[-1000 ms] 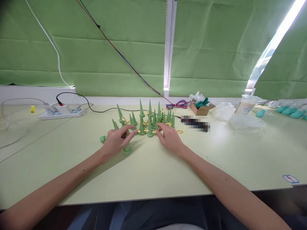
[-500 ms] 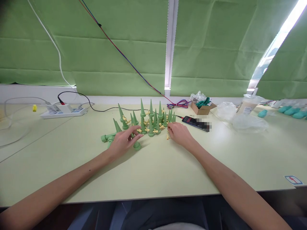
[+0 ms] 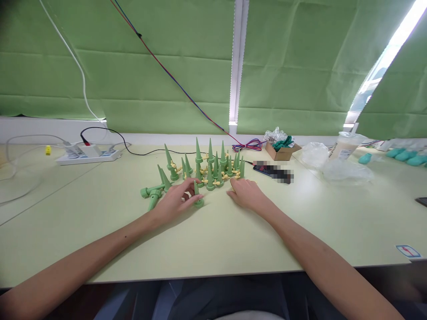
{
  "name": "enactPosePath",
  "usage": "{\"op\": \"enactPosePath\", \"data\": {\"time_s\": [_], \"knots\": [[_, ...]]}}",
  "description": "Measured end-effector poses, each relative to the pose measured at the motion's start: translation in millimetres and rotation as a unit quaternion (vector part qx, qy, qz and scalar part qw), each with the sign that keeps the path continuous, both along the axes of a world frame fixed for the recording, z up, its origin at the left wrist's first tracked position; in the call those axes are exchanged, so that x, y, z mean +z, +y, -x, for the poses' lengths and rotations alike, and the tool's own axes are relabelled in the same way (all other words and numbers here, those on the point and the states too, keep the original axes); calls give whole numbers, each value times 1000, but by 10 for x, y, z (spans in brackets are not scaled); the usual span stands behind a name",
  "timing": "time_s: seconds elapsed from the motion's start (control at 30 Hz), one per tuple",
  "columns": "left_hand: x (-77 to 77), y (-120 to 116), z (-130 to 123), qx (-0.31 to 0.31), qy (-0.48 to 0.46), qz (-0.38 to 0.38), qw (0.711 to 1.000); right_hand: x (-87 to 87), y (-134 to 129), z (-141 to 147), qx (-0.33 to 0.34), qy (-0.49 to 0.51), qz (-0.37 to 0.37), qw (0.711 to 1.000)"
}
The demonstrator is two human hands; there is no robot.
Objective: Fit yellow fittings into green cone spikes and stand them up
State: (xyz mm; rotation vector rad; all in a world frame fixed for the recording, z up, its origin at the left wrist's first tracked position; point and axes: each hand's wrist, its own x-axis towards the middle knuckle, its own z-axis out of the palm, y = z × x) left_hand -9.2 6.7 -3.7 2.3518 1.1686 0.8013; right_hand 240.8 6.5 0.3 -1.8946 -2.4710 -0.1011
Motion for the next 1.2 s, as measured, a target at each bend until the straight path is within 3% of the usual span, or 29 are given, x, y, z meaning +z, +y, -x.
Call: {"op": "enactPosePath", "data": {"time_s": [0.43,0.63,0.8,0.97,1.2], "knots": [[-26,21,-15,-50,-16,18,998,-42,-23,49,23,1,-6,1000],[-48,17,-32,-40,-37,18,998,-54,-64,79,32,14,-19,999],[-25,9,-61,-11,-57,39,998,-88,-138,168,93,118,-36,988],[-19,17,-60,-28,-71,71,995,-148,-194,296,194,264,-30,944],[-29,18,-64,-37,-63,63,995,-193,-178,311,206,315,-37,926]]}}
